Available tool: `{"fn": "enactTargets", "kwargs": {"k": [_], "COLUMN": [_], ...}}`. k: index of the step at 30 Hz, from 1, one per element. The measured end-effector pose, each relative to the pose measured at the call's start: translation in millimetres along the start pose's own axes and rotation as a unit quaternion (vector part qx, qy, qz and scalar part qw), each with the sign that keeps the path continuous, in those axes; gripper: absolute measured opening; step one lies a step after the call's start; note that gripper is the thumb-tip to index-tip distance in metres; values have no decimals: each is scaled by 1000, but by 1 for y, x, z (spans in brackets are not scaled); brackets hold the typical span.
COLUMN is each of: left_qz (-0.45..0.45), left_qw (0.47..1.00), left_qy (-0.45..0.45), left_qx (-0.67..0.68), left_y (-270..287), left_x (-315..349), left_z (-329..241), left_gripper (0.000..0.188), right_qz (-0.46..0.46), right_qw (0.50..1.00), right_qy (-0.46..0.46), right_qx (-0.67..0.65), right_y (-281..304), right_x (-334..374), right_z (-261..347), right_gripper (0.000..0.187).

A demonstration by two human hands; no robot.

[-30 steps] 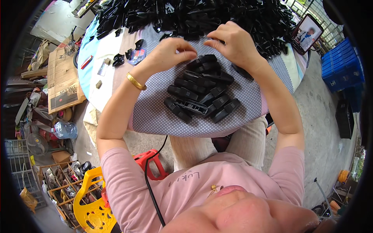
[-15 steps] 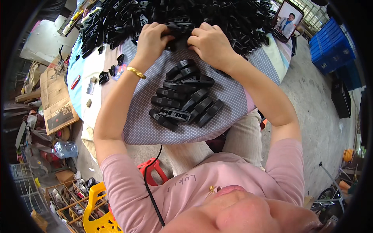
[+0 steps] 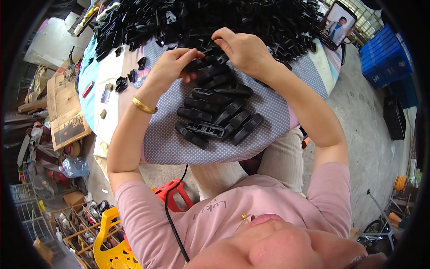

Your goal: Assembling black plastic clips by snapping them onto a long continuous strip at a workstation.

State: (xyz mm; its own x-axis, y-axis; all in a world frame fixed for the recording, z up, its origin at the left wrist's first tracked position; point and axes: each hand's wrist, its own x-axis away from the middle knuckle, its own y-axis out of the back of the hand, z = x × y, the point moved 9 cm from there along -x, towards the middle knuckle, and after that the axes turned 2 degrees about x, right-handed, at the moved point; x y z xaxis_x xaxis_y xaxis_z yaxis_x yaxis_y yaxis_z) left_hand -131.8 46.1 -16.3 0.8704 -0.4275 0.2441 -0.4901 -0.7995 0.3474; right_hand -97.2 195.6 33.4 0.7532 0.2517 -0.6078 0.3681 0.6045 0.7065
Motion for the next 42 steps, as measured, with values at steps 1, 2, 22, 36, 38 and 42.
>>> {"fn": "enactTargets", "kwargs": {"k": [1,2,22,36,38,42], "left_qz": [-4,-8,158,-66,-62,-49], "left_qw": [1000,999,982,948,951,959], "left_qy": [-3,-6,-89,-179,-163,-127], "left_qx": [16,32,-57,-257,-254,-247], "left_y": [-1,0,-20,-10,-3,-2], "left_x": [0,1,15,15,15,14], "left_z": [-2,-2,-17,-28,-26,-25], "left_gripper": [27,26,30,26,26,25], "right_qz": [22,-4,7,100,112,134], "right_qw": [999,998,994,991,990,987], "right_qy": [-23,9,51,93,88,75], "right_qx": [-26,-55,-92,-12,6,48], "right_y": [-3,-1,1,-9,-3,0], "right_x": [1,2,2,9,10,11], "right_z": [-4,-1,0,18,19,20], "right_gripper": [17,19,20,23,23,22]}}
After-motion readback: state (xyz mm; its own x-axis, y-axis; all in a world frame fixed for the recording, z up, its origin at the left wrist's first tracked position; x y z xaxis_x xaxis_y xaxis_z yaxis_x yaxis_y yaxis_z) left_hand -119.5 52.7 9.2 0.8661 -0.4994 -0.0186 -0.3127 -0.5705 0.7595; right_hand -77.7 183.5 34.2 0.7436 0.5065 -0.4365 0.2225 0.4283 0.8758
